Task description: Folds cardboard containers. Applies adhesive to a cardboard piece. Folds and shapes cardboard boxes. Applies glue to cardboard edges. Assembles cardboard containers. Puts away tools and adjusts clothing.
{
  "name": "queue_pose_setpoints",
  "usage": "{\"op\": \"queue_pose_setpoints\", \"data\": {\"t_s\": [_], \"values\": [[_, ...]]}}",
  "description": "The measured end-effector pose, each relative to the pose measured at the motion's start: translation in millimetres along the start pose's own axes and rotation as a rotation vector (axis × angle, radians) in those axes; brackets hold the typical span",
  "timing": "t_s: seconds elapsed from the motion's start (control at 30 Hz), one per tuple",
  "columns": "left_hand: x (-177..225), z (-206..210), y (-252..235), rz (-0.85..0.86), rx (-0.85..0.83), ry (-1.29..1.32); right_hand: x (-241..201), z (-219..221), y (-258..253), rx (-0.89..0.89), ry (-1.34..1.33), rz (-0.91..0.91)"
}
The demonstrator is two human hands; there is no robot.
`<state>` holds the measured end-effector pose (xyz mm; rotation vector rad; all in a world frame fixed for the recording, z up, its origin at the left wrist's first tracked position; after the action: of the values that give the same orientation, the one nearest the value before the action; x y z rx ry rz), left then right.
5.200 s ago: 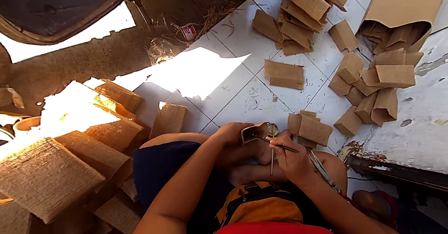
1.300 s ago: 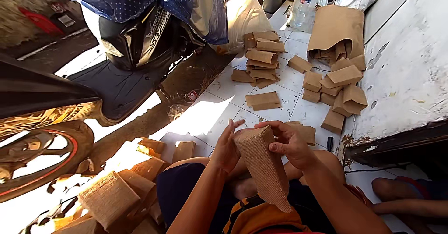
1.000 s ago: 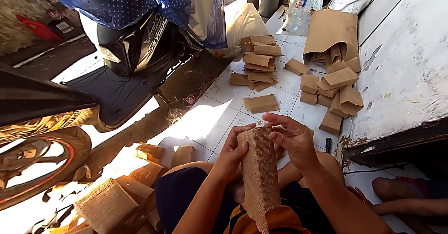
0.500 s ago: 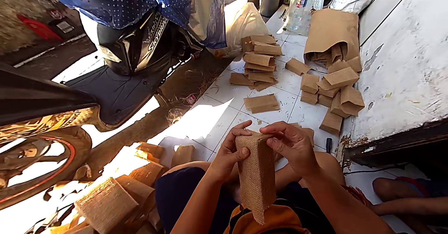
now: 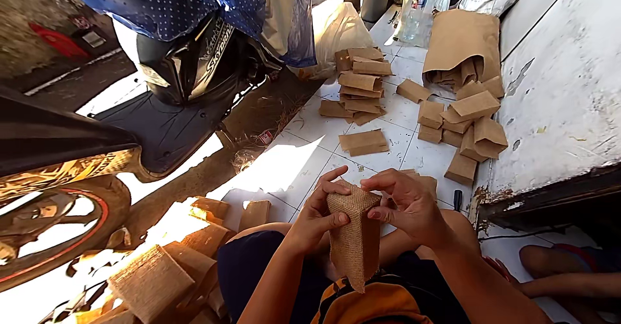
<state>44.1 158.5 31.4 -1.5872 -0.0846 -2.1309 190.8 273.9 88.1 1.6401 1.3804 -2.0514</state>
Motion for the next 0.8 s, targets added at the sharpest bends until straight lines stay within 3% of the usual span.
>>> {"op": "queue_pose_setpoints", "data": {"t_s": [0.2, 0.33, 0.47, 0.6, 0.8], "values": [[6, 0, -1, 0.059, -0.033, -0.040, 9, -8, 3, 0.048, -0.106, -0.047], [5, -3, 0, 0.053, -0.021, -0.061, 10, -4, 12, 0.119, 0.026, -0.181], [7, -7, 1, 0.065, -0.008, -0.135, 9, -4, 9, -0.063, -0.176, 0.056], [10, -6, 2, 0.109, 0.030, -0.243, 11, 1, 11, 0.030, -0.084, 0.059], [26, 9, 7, 0.317, 0.190, -0.562, 17, 6, 17, 0.074, -0.025, 0.150]]}}
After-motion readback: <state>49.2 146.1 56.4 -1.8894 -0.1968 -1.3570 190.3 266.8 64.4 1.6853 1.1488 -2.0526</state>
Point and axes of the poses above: each hand's wrist, its own y-axis away from the middle knuckle, its own z-axis out of the palm, x = y × z, the point moved 5 cm from there along -y, towards the middle knuckle, and after that the axes turned 12 degrees about x, right-handed, at the moved point
